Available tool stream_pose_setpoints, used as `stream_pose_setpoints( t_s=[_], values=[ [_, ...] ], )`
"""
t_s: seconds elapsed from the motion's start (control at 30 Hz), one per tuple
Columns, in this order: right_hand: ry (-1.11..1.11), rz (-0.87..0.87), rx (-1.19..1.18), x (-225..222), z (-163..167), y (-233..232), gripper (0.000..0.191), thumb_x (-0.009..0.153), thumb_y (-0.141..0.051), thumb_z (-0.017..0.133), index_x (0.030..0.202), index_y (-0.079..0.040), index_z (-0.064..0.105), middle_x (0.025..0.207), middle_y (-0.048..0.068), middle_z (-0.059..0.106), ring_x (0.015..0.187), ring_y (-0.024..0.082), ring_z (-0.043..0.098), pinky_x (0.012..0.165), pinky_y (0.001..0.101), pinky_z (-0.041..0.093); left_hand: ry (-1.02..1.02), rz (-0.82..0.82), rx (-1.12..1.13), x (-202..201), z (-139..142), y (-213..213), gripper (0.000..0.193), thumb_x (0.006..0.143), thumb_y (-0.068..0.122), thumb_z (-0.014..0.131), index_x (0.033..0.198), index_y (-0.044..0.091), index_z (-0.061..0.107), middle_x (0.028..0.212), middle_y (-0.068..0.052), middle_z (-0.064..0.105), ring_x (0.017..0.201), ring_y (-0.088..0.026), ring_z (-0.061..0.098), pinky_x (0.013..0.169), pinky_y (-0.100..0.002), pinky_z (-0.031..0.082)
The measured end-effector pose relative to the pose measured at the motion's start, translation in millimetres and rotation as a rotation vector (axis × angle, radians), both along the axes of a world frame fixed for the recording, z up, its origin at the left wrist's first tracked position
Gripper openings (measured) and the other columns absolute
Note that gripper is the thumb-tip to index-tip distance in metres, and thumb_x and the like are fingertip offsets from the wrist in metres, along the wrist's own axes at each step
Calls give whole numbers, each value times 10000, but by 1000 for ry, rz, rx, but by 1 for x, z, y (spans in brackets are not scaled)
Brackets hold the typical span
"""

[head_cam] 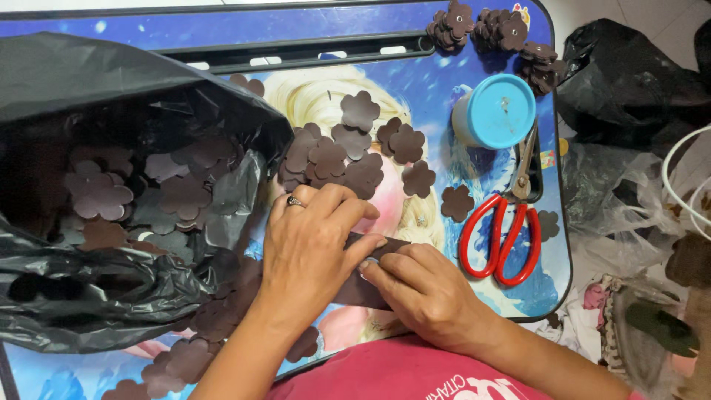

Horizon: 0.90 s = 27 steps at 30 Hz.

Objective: The person assembles small brown flower-shaped craft pieces by hand, pressing them together in pairs and placing them on a blue tray. The person repeatedly picks up pieces from a black plastic bag and arranges them on the tray.

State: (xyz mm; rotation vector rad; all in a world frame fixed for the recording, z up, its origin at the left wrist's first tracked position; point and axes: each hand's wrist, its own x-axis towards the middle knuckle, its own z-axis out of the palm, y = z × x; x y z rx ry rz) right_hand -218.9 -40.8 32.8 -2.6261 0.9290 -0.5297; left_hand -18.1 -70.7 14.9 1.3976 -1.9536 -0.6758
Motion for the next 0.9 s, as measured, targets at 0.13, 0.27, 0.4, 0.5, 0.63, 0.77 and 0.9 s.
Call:
stream_pose_setpoints(
  t_s=[0.13,0.27,0.4,0.5,0.63,0.77,0.9],
  values=[
    [-28,52,58,-7,3,2,472,712,-10,746,1179,31,688,1021,110,648,847,258,611,708,360,516,4,7,-40,0,-1,1,262,734,275,847,942,165,730,945,25,641,889,-240,603,844,-437,447],
    [-84,16,241,-13,8,2,423,725,13,759,1141,-37,705,958,77,635,818,240,612,690,349,511,39,18,-47,1,-5,4,266,744,298,845,941,164,727,951,35,646,898,-237,605,860,-438,449],
    [-107,-97,130,-9,2,2,414,769,38,771,1172,-35,707,951,73,630,804,226,602,681,335,504,26,15,-62,1,-7,4,258,756,299,843,943,165,728,960,33,649,901,-232,608,863,-441,449],
    [-40,-26,41,-5,-2,4,471,728,34,757,1194,11,691,978,103,637,804,252,593,681,356,504,26,18,-62,1,-7,4,256,757,302,841,944,167,730,962,35,650,908,-234,609,863,-437,452],
    [14,34,106,-12,11,6,528,696,-36,777,1208,47,681,983,110,642,797,257,593,674,365,504,20,22,-46,0,-6,4,253,758,314,842,932,169,728,958,33,650,899,-241,607,852,-437,454],
    [-41,-6,242,-19,17,2,420,743,-76,814,1143,-10,706,909,65,624,786,234,611,671,351,505,17,28,-94,1,-6,4,259,761,317,836,938,164,725,961,34,646,903,-237,609,873,-447,452],
    [-38,-105,129,-15,10,6,413,735,7,760,1144,23,708,921,81,651,782,232,622,664,338,505,19,24,-65,1,-6,6,248,776,310,837,941,161,728,957,32,647,903,-234,611,846,-436,450]
  ],
)
